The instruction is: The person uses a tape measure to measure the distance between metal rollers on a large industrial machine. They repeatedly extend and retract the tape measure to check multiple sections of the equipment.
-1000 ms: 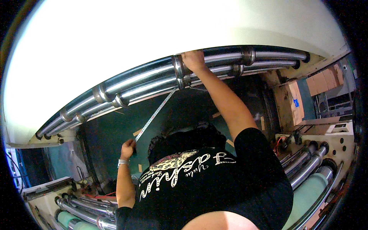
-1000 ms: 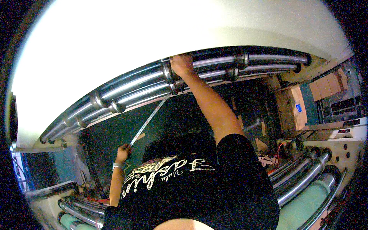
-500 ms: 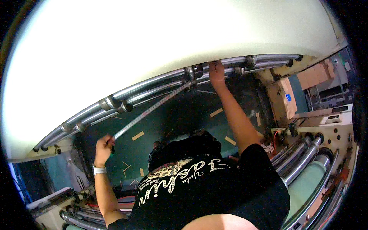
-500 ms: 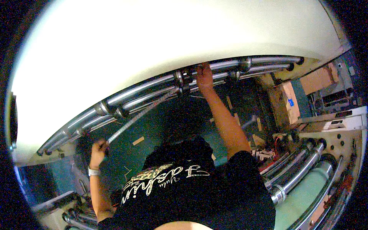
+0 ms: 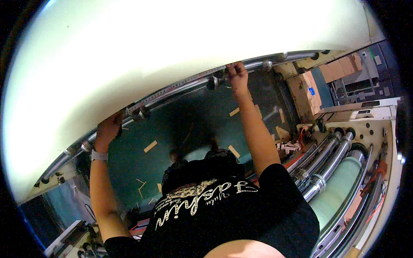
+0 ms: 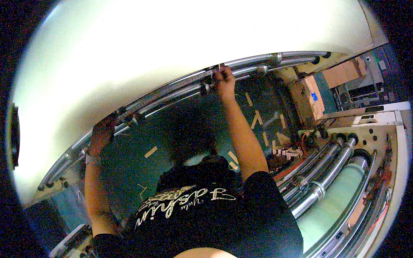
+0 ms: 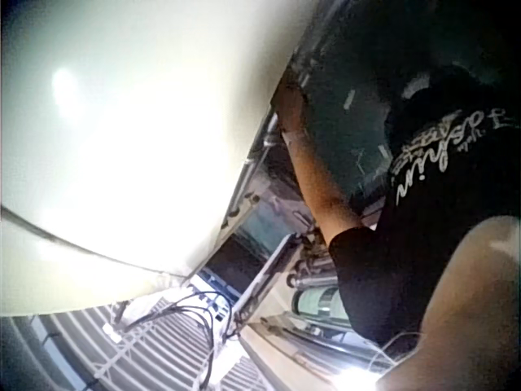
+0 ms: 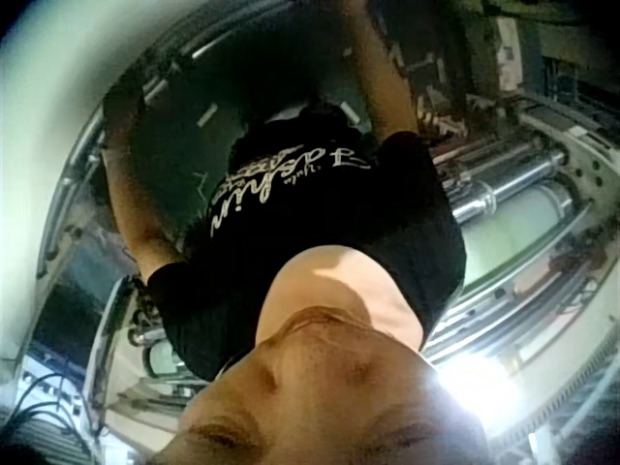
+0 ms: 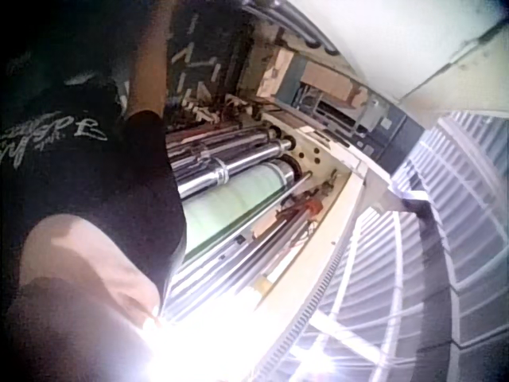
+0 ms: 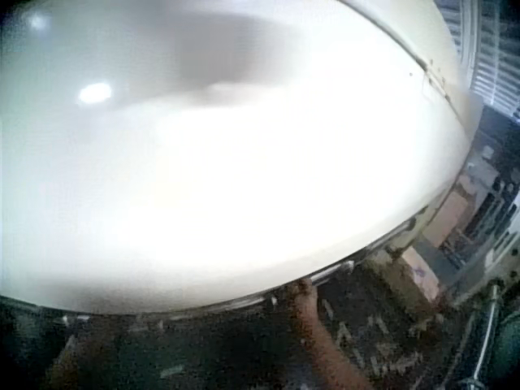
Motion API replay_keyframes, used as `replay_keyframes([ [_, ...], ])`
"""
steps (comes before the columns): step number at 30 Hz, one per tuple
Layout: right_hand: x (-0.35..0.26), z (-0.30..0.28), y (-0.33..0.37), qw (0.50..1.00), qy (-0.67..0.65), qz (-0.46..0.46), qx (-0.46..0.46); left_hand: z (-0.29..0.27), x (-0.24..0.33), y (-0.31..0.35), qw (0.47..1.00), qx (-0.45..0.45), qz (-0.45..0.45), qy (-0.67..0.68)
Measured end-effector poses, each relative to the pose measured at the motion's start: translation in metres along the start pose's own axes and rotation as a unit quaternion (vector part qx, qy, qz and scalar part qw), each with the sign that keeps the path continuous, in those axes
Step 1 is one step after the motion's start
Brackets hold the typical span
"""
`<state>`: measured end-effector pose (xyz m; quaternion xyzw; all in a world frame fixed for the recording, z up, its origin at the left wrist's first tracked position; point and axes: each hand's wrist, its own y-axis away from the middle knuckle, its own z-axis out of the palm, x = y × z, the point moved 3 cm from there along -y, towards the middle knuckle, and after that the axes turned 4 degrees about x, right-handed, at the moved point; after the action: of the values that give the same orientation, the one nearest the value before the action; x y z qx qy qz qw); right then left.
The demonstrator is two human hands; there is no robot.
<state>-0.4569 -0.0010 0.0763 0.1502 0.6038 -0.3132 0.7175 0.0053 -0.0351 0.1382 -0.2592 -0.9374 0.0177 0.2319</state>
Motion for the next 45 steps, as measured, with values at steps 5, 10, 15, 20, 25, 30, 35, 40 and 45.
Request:
replay_keyframes([
  [5, 0.004, -0.004, 0.001, 0.997, 0.079, -0.008, 0.007, -0.007, -0.007, -0.005, 1.000, -0.016, 0.007, -0.023],
  [10, 0.008, -0.009, -0.002, 0.999, 0.043, 0.009, 0.018, -0.013, 0.002, -0.008, 0.965, 0.077, 0.144, -0.207],
  [15, 0.003, -0.010, -0.004, 0.999, 0.036, 0.018, 0.029, -0.017, 0.008, -0.015, 0.996, 0.029, 0.067, -0.047],
  [20, 0.008, -0.013, -0.008, 1.000, 0.025, 0.007, 0.009, -0.002, 0.002, -0.009, 0.922, 0.094, 0.188, -0.325],
  [25, -0.020, 0.012, 0.011, 0.997, 0.016, 0.070, 0.022, -0.006, 0.007, -0.015, 0.981, -0.017, 0.034, -0.191],
  [30, -0.018, 0.008, 0.009, 0.996, 0.053, 0.064, 0.038, -0.010, 0.020, -0.010, 0.976, 0.149, 0.071, -0.143],
  [35, -0.002, -0.005, -0.002, 0.997, 0.054, 0.040, 0.026, 0.000, 0.009, -0.011, 0.956, 0.187, 0.124, -0.189],
  [40, -0.013, 0.009, 0.006, 0.997, 0.045, 0.052, 0.047, 0.004, 0.004, -0.013, 0.978, 0.076, 0.049, -0.187],
  [45, -0.013, 0.003, 0.002, 0.994, 0.089, 0.057, 0.036, 0.006, 0.005, -0.013, 0.976, 0.069, 0.030, -0.205],
])
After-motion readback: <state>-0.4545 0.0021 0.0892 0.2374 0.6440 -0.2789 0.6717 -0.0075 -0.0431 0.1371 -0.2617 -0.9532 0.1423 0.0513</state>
